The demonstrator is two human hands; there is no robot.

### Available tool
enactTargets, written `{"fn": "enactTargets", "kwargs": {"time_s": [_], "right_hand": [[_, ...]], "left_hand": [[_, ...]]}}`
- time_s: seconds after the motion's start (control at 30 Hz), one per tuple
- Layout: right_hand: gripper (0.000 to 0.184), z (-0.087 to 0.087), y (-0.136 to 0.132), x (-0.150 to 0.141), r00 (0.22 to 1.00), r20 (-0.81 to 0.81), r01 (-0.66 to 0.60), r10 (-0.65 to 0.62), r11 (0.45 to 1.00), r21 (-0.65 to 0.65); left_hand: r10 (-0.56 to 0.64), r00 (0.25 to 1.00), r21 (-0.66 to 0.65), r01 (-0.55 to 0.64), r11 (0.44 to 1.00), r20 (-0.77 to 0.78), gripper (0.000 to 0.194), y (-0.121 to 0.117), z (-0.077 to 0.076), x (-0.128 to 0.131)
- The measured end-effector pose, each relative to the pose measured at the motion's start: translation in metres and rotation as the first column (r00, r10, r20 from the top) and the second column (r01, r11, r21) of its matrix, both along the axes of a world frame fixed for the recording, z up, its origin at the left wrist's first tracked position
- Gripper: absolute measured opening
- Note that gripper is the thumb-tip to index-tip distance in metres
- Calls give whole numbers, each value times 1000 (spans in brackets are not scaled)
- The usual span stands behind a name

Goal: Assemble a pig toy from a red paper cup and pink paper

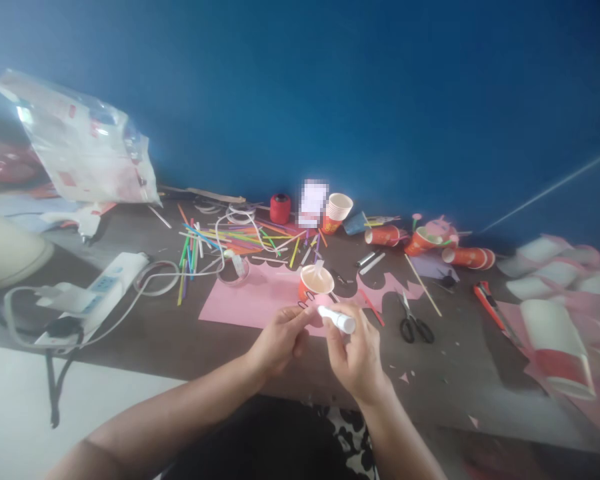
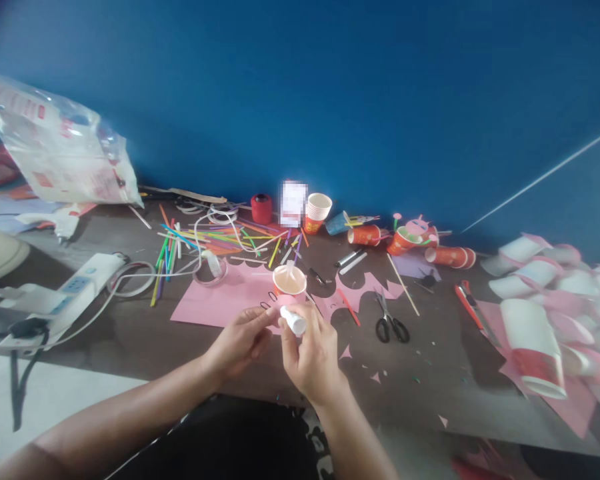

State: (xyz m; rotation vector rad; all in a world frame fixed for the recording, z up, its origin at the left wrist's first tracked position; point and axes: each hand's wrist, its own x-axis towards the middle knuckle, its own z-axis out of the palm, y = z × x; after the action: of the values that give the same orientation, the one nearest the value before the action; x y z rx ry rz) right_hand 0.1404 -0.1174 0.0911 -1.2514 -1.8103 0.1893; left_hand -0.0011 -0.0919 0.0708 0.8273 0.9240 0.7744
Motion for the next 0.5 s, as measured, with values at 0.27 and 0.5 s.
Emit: {"fn": "enactTargets", "kwargs": {"time_s": [0.27,0.5], "right_hand": [[18,2,-1,0,1000,1,14,-14,1000,-10],[21,3,1,0,998,-29,58,-57,998,34]], "left_hand": [[27,1000,-10,-26,1000,17,37,-1,0,2],[36,999,-31,-35,999,39,35,1,2,2]]}}
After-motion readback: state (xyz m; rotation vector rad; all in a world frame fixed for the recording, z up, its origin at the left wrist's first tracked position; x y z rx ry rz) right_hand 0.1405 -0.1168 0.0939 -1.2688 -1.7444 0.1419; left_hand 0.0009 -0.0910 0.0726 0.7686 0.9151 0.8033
